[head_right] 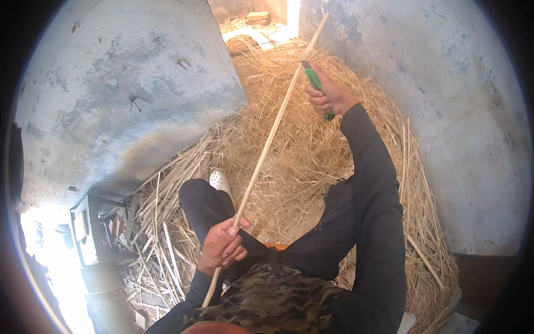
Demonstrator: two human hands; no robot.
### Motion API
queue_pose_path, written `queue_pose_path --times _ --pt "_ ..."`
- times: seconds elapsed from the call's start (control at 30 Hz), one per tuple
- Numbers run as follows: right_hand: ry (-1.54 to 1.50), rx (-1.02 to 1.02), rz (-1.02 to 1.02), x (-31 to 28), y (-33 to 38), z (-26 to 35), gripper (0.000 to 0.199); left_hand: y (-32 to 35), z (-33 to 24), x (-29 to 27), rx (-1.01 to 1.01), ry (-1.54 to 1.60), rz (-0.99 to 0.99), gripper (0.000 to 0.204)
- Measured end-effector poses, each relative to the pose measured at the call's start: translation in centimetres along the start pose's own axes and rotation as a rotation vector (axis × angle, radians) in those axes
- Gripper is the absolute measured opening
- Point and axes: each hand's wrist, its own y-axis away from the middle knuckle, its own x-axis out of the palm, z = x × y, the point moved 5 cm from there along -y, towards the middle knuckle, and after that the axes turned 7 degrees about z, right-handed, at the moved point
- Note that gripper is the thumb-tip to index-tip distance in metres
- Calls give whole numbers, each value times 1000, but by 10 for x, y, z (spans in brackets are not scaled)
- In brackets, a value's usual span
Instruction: The person sits on a straw-covered floor and uses a green utility knife to shave the bark off a long, thin wooden stick. They hold the stick with one hand and scrape the blade along its length with the other, occasionally rotating the stick to work on different sides.
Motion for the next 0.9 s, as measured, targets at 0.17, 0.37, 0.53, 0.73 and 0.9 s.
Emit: queue_pose_path --times 0.17,0.37,0.53,0.73,0.9 --pt "-59 -63 95 2 3 -8 69 4 -1 -12 36 -183 -51 33" --pt "1071 -340 -397 75 1 -47 70 -16 -11 -17 212 -444 -251 36" --pt "1456 -690 -211 186 33 -60 69 -17 -21 -18 278 -429 -307 34" --pt "1568 -477 -392 162 8 -55 74 -9 -16 -6 259 -437 -305 36" --pt "1565 -560 -326 168 15 -51 69 -10 -17 -3 248 -413 -278 35"
